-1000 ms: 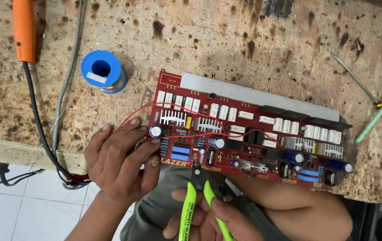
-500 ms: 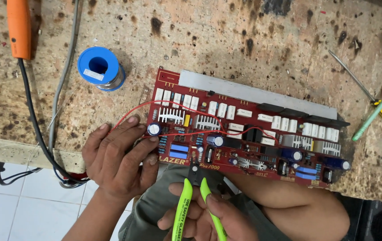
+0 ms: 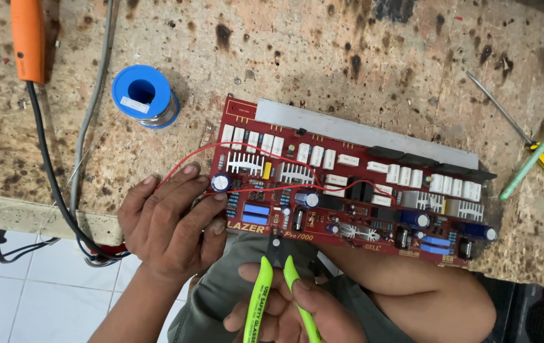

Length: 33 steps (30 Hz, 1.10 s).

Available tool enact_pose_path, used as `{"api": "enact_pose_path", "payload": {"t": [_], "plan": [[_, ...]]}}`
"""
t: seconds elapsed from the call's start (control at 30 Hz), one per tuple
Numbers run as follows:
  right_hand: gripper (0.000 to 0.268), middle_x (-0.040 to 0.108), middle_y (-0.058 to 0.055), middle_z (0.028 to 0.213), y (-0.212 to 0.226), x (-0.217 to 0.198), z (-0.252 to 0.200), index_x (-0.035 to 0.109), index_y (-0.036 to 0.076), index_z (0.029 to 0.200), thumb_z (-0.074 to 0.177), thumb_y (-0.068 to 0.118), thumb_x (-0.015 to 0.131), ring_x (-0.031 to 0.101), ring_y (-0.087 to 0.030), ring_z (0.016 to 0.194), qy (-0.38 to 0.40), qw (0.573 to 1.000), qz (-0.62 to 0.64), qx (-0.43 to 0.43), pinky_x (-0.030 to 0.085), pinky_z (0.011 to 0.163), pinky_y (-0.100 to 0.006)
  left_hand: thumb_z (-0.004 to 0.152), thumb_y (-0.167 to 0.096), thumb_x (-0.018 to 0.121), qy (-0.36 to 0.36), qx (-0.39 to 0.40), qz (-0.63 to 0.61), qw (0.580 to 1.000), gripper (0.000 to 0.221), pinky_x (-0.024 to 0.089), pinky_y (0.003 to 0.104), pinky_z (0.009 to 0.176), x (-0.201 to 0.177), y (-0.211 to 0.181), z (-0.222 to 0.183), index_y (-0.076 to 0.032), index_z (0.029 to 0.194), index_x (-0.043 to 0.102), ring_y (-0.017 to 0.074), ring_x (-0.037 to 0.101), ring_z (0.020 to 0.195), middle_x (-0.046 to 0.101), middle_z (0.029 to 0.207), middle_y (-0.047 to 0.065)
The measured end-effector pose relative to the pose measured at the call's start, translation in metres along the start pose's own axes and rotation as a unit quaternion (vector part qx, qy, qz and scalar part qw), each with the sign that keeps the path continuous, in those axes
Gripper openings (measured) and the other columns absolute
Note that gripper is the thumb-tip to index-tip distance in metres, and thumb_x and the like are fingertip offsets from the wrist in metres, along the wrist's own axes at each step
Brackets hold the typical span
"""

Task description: Repairing a large circuit board by trimming wires with pliers and probing components with a small screwdriver.

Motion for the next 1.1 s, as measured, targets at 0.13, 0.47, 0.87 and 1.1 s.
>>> {"api": "enact_pose_path", "payload": {"t": [0.13, 0.47, 0.87, 1.1], "plan": [[0.072, 0.070, -0.032, 0.121, 0.004, 0.004, -0.001, 0.051, 0.009, 0.155, 0.093, 0.044, 0.048, 0.073, -0.039, 0.097, 0.000, 0.999, -0.040, -0.003, 0.058, 0.092, -0.049, 0.105, -0.029, 0.044, 0.000, -0.002, 0.004, 1.000, 0.033, 0.042, 0.041, 0.102, 0.000, 0.001, -0.001, -0.013, 0.100, 0.073, 0.0294, 0.079, 0.097, 0.075, 0.103, 0.011], [0.071, 0.068, -0.028, 0.125, -0.001, 0.001, 0.006, 0.047, 0.014, 0.157, 0.094, 0.046, 0.049, 0.069, -0.046, 0.108, 0.059, 0.998, -0.022, -0.014, 0.051, 0.104, -0.056, 0.105, -0.029, 0.043, -0.005, 0.003, 0.004, 1.000, 0.033, 0.043, 0.041, 0.102, 0.001, 0.002, -0.002, -0.014, 0.100, 0.073, 0.0292, 0.079, 0.097, 0.076, 0.102, 0.011], [0.070, 0.066, -0.023, 0.100, -0.011, -0.004, 0.015, 0.050, 0.013, 0.158, 0.094, 0.042, 0.053, 0.071, -0.045, 0.083, 0.029, 0.998, 0.036, -0.048, 0.059, 0.081, -0.053, 0.106, -0.028, 0.043, -0.027, 0.008, 0.000, 1.000, 0.035, 0.043, 0.040, 0.101, 0.001, 0.001, -0.001, -0.013, 0.097, 0.074, 0.0289, 0.079, 0.094, 0.076, 0.099, 0.012], [0.065, 0.067, -0.020, 0.112, -0.007, 0.004, 0.012, 0.052, 0.015, 0.155, 0.096, 0.042, 0.051, 0.070, -0.045, 0.094, 0.029, 0.997, 0.028, -0.064, 0.058, 0.086, -0.051, 0.106, -0.028, 0.043, -0.015, 0.008, 0.004, 1.000, 0.034, 0.043, 0.040, 0.101, 0.001, 0.001, -0.002, -0.013, 0.099, 0.074, 0.0295, 0.079, 0.096, 0.076, 0.102, 0.012]]}}
Point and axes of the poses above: each hand's wrist, its own z-axis towards the middle knuckle, its own x-axis out of the palm, y = z × x, the point moved 4 cm from there along z, towards the middle knuckle
